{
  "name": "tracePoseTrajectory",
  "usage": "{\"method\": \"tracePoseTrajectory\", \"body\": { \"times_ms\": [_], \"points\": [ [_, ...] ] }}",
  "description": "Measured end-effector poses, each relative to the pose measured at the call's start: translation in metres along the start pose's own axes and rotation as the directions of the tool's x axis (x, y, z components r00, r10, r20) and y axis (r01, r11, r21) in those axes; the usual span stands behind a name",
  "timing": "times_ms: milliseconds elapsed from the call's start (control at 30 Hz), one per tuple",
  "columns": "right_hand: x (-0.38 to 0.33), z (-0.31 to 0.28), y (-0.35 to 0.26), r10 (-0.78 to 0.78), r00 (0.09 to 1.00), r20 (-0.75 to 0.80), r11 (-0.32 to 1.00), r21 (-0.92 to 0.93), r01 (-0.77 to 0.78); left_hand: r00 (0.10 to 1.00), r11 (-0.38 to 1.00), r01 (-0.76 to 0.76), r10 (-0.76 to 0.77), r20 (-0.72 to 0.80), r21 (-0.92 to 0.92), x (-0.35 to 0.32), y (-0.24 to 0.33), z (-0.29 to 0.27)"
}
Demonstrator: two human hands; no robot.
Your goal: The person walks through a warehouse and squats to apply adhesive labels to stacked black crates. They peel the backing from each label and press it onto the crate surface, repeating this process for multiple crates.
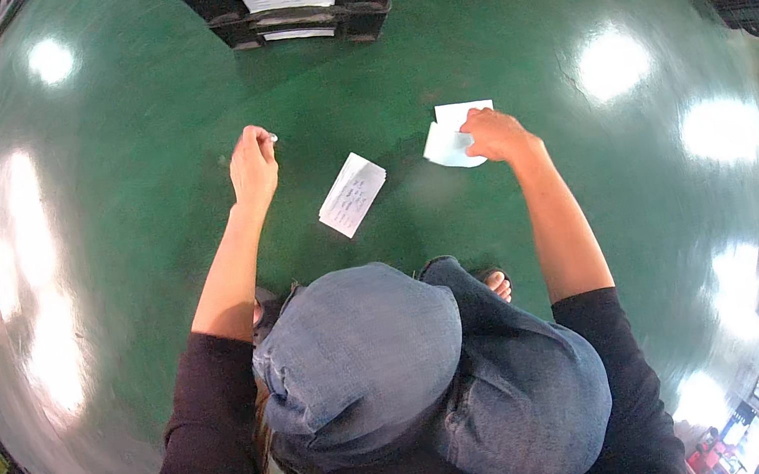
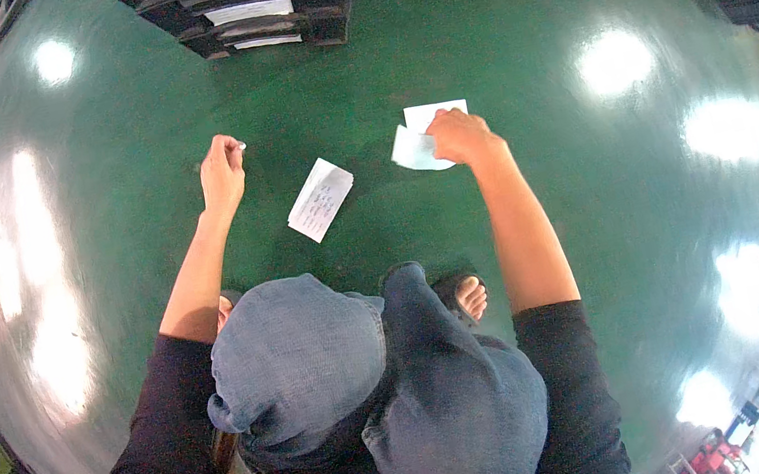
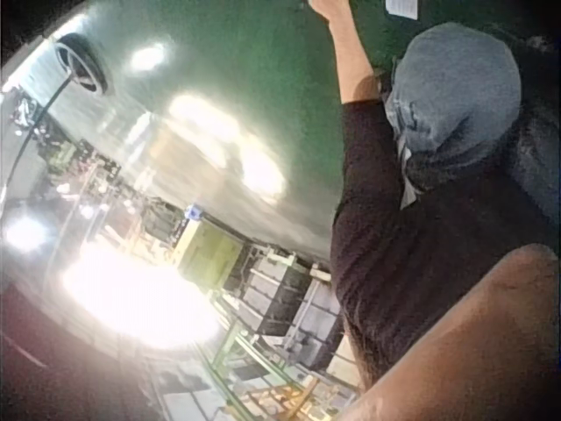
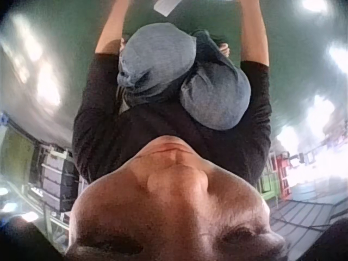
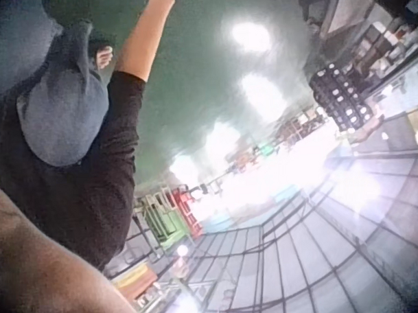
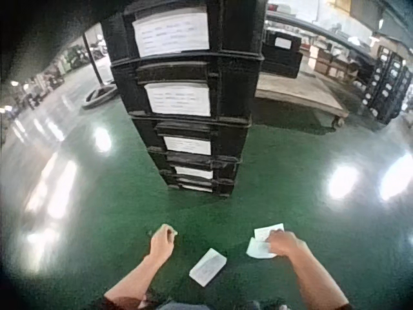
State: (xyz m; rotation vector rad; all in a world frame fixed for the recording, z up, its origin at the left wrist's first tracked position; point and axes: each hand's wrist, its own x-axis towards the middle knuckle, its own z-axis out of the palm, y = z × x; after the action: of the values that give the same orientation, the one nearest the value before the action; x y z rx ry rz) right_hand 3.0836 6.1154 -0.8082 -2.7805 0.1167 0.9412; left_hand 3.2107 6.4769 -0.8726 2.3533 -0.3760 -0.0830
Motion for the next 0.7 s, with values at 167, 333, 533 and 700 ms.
{"method": "tracePoseTrajectory", "body": {
  "times_ms": [167,333,533,700],
  "points": [
    [-0.008,-0.009,0.023,0.063,0.987,-0.146,0.996,-0.051,-0.071,0.971,0.992,-0.083,0.102,0.216,-0.098,-0.055,0.034,0.003],
    [0.0,0.013,0.025,-0.043,0.934,-0.353,0.999,-0.022,0.037,0.974,0.987,-0.09,0.059,0.218,0.135,-0.081,0.065,0.016],
    [0.004,0.022,0.025,0.097,0.93,-0.355,0.995,0.061,-0.08,0.925,0.918,-0.054,-0.102,0.366,0.392,-0.076,0.083,0.028],
    [-0.002,0.03,0.028,0.146,0.932,-0.331,0.976,0.201,-0.082,0.818,0.965,0.233,-0.263,0.511,0.124,-0.065,0.069,0.028]
  ]
}}
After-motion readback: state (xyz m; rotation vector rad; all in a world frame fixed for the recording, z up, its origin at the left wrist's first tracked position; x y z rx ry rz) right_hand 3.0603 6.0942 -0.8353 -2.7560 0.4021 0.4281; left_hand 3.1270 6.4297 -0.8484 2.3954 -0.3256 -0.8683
